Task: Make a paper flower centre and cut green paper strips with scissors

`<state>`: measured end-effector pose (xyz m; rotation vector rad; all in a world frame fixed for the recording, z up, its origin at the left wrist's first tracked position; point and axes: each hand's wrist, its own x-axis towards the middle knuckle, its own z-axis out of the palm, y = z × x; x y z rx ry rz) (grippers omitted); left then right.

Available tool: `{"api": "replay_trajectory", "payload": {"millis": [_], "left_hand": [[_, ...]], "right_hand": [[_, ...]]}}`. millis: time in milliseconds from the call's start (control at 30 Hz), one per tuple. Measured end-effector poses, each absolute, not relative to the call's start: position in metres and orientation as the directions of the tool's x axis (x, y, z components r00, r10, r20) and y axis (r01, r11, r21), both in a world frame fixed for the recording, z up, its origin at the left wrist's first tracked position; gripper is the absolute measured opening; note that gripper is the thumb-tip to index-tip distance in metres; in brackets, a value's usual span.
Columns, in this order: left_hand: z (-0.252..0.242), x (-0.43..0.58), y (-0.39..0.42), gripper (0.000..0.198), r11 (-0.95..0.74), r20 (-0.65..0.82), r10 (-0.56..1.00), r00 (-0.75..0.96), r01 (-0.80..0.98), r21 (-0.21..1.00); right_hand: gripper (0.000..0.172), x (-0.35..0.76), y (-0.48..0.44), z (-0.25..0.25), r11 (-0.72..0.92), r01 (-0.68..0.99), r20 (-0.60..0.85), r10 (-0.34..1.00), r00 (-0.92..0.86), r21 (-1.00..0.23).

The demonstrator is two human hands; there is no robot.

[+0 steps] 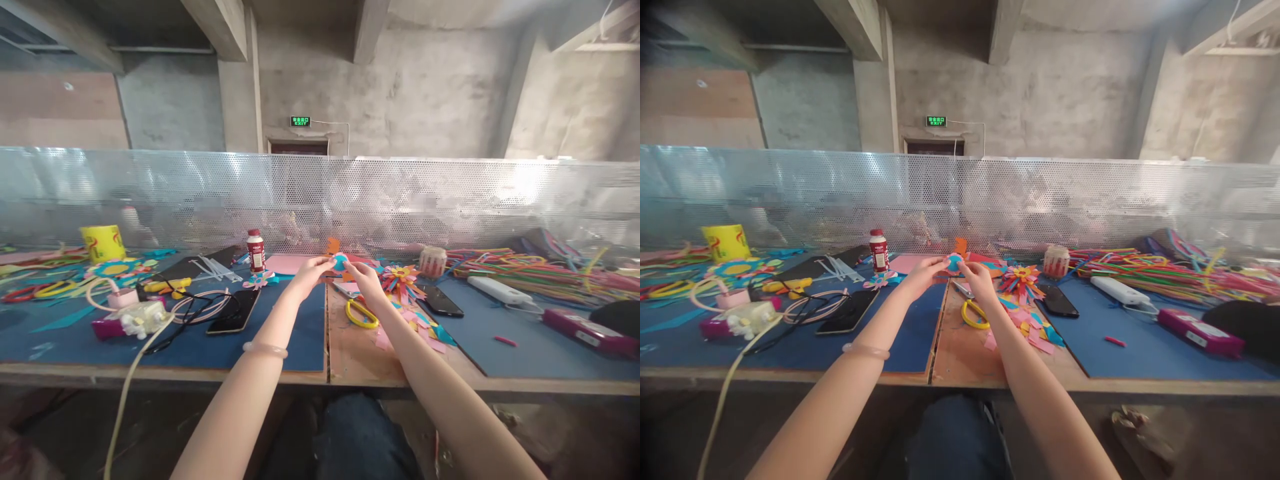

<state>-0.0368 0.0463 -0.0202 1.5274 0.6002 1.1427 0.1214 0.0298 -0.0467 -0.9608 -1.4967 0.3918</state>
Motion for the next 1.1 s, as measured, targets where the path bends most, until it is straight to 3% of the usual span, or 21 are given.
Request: {"api": "replay_trajectory", "payload": {"millis": [267,533,733,900,1000,1100], "left_hand": [[-0.021,-0.038,0.047,0.031,-0.296,0.322,0.842,0.432,-0.128,0.946],[-0.029,-0.05,0.054,0.033,-0.285,0.282,0.839,0.465,-0.065,0.956],[-0.028,-0.101,0.062,0.034,-0.222,0.08,0.863,0.498,0.231,0.947],[-0.022,-0.152,0.062,0.031,-0.186,-0.076,0.933,0.352,0.651,0.736],[-0.012,-0.184,0.07,0.035,-0.153,-0.001,0.984,0.181,0.837,0.525],[-0.001,-0.223,0.079,0.039,0.005,0.1,0.994,-0.033,0.961,0.277]], "right_hand": [[0.052,0.12,0.034,-0.048,0.637,0.263,0.683,0.713,0.159,-0.725],[0.037,0.111,0.038,-0.046,0.619,0.21,0.648,0.753,0.115,-0.757],[0.032,0.097,0.055,-0.046,0.474,0.21,0.502,0.858,0.107,-0.855],[0.02,0.078,0.07,-0.054,0.339,0.346,0.325,0.94,-0.101,-0.875],[0.013,0.068,0.077,-0.063,0.309,0.482,0.223,0.948,-0.228,-0.82],[0.008,0.064,0.085,-0.072,0.334,0.58,0.182,0.935,-0.305,-0.743]]}}
